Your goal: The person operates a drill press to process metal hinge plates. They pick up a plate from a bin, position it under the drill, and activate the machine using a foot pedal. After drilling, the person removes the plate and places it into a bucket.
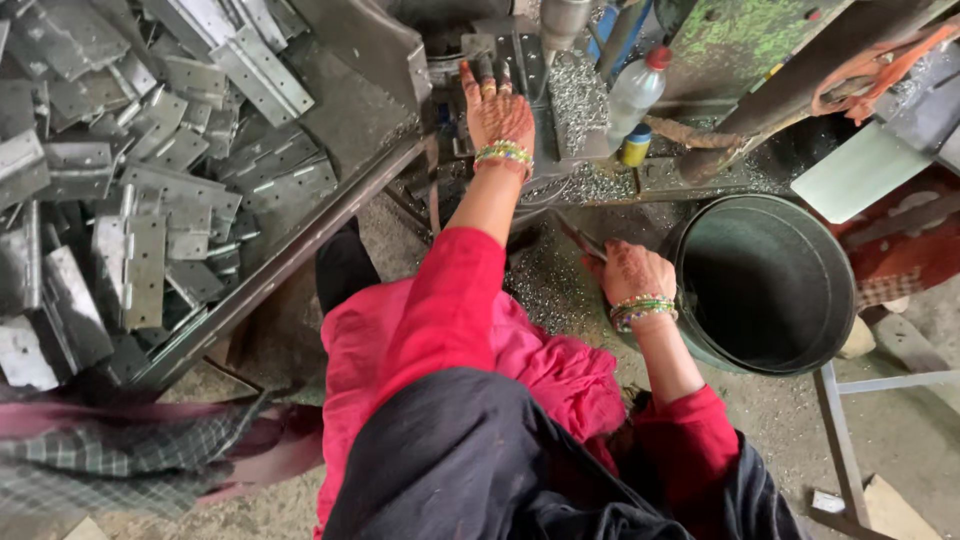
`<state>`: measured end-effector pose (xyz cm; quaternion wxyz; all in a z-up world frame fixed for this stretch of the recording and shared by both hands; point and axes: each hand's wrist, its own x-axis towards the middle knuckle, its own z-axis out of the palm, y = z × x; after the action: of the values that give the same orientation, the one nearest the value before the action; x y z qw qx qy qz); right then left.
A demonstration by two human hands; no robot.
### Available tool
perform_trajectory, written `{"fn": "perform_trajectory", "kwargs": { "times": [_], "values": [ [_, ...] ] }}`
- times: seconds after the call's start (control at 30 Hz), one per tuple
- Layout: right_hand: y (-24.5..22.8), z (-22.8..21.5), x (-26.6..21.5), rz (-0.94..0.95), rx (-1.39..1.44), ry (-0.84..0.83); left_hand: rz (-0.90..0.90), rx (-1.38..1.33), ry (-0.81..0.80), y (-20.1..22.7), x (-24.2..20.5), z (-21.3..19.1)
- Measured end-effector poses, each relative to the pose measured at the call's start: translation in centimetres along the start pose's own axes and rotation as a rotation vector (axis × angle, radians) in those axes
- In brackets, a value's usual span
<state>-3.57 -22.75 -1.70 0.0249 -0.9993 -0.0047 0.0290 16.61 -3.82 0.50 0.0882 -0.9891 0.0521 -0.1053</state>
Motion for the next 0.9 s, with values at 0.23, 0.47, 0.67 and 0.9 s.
{"fn": "perform_trajectory", "kwargs": {
  "times": [0.23, 0.47, 0.67, 0.9],
  "values": [
    [-0.3, -1.0, -0.2, 0.014, 0.052, -0.087, 0.128, -0.009, -0.055, -1.8, -1.6, -0.2],
    [1.5, 6.4, -1.1, 0.085, 0.173, -0.055, 0.116, 0.004, -0.031, -1.6, 0.0, 0.8],
    [1.7, 11.1, -1.5, 0.083, 0.335, 0.022, 0.049, -0.037, 0.215, -1.8, -0.1, 1.9],
    [-0.1, -2.1, -1.9, -0.066, -0.017, 0.412, 0.001, -0.514, 0.398, -7.6, -5.8, -1.4]
  ]
}}
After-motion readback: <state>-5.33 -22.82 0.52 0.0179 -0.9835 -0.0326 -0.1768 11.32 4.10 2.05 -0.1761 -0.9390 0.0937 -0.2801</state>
